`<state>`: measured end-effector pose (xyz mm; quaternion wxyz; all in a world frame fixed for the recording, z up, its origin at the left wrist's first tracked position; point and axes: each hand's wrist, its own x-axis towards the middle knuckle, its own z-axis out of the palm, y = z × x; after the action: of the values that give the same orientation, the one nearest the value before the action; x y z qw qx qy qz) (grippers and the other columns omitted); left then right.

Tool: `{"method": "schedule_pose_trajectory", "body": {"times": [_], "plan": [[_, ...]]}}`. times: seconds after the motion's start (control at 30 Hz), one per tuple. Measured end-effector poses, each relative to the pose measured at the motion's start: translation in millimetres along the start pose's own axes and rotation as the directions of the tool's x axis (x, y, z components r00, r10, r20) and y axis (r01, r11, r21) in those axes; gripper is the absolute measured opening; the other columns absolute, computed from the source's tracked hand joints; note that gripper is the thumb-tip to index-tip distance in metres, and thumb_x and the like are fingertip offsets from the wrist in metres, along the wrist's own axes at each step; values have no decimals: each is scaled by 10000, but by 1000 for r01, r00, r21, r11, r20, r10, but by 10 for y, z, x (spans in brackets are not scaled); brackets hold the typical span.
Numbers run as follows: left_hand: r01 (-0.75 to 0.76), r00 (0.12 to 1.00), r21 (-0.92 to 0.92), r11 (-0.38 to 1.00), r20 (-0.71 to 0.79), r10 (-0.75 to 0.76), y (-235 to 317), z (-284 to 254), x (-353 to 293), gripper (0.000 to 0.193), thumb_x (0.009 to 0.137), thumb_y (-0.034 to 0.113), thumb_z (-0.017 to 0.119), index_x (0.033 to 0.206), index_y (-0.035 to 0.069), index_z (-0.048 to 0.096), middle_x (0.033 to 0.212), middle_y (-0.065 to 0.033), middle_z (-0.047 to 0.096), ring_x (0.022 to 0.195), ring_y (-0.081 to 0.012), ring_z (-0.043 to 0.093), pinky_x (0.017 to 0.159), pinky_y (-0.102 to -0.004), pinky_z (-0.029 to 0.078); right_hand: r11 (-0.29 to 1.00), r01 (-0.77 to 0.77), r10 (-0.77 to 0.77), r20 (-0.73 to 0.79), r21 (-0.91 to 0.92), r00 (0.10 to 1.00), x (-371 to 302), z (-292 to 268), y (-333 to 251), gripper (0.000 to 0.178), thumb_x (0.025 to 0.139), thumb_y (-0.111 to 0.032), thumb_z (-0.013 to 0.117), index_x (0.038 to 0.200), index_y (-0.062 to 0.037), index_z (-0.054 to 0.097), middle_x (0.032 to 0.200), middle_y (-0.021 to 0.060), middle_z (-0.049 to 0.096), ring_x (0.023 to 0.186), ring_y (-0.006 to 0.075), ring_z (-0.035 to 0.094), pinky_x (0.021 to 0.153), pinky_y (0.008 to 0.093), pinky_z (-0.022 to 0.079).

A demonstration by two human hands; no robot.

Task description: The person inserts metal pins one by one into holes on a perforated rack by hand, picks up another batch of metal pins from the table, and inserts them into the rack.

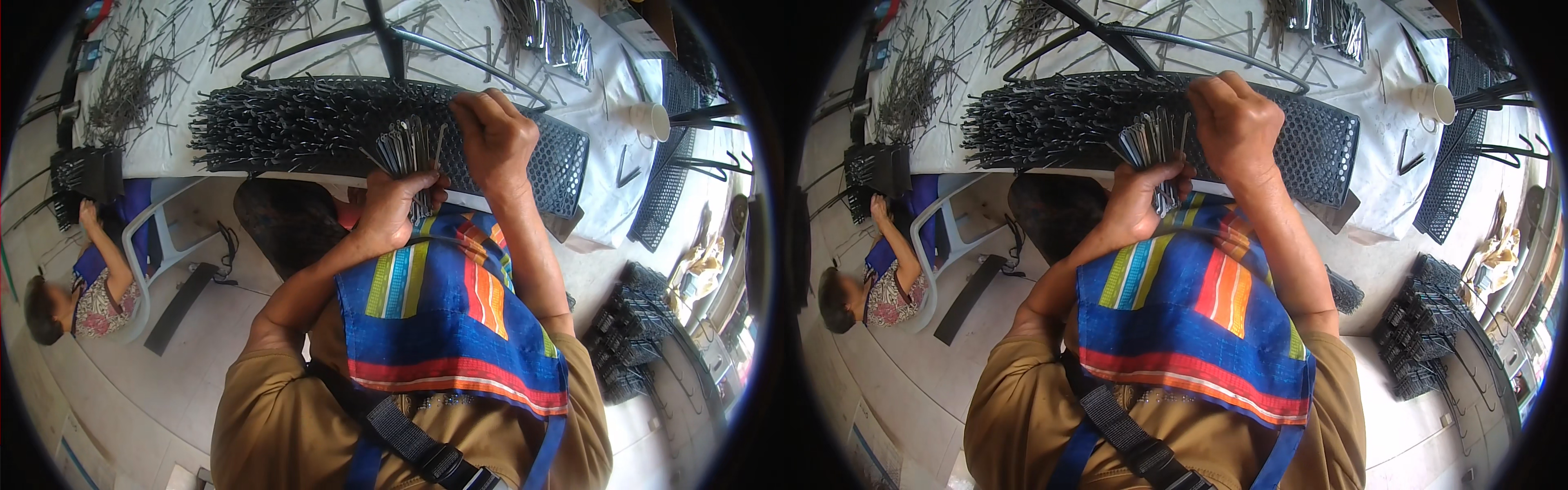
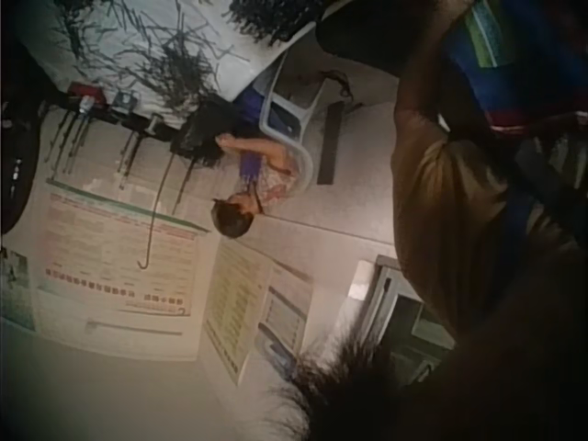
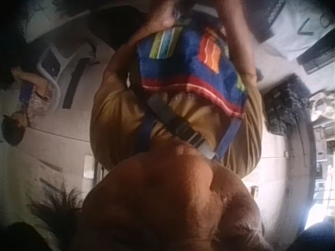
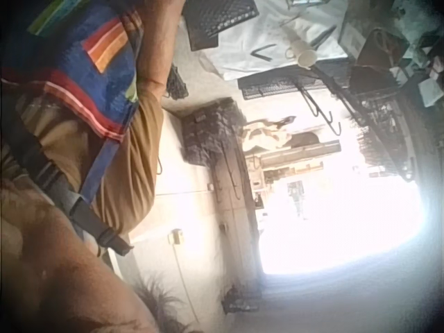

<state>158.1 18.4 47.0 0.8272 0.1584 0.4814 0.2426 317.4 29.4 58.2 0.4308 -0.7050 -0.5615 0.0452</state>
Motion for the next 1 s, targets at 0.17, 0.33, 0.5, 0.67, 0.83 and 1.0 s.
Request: {"method": "schedule_pose_trajectory", "body": {"times": [0.17,0.33,0.5,0.67,0.83,1.0], "plan": [[5,1000,-26,1000,23,-4,-6,-7,7,145,819,12,628,964,7,616,799,-104,645,656,-177,603,585,-296,479,977,211,-199,194,-40,961,50,-88,37,89,756,-73,699,842,-79,680,724,76,611,627,275,622,548,335,487],[-3,1000,-40,999,20,4,-7,-3,23,129,818,5,623,947,6,614,784,-107,650,641,-177,609,575,-295,483,966,236,-201,263,-108,944,-26,-69,74,121,755,-85,700,875,-86,681,736,74,612,634,270,625,546,335,491],[36,998,-88,995,51,-31,-34,-44,45,114,815,-8,620,928,-1,618,766,-117,657,632,-190,623,567,-296,494,985,-99,74,169,141,983,-87,-94,33,180,737,-52,691,915,-66,668,741,70,648,622,215,644,559,296,502],[190,970,-175,966,185,-158,-41,-63,58,168,819,-8,612,987,-12,618,848,-151,671,698,-223,649,601,-315,514,537,-639,395,506,550,767,-230,-93,65,141,769,21,692,904,17,653,720,33,655,596,72,579,510,222,453],[124,988,-105,987,106,-113,-6,-1,3,221,837,4,600,1058,8,606,895,-141,670,747,-218,654,644,-327,528,362,-599,568,340,714,749,-287,-138,111,112,768,69,677,848,4,632,693,11,620,474,25,451,414,171,317],[-15,999,63,998,36,13,-31,24,-8,249,833,-1,617,1081,23,613,862,-118,680,739,-208,666,635,-303,520,652,-375,537,-53,659,842,-167,-161,20,116,763,71,694,807,-20,636,685,-11,608,540,30,512,472,175,392]]}}
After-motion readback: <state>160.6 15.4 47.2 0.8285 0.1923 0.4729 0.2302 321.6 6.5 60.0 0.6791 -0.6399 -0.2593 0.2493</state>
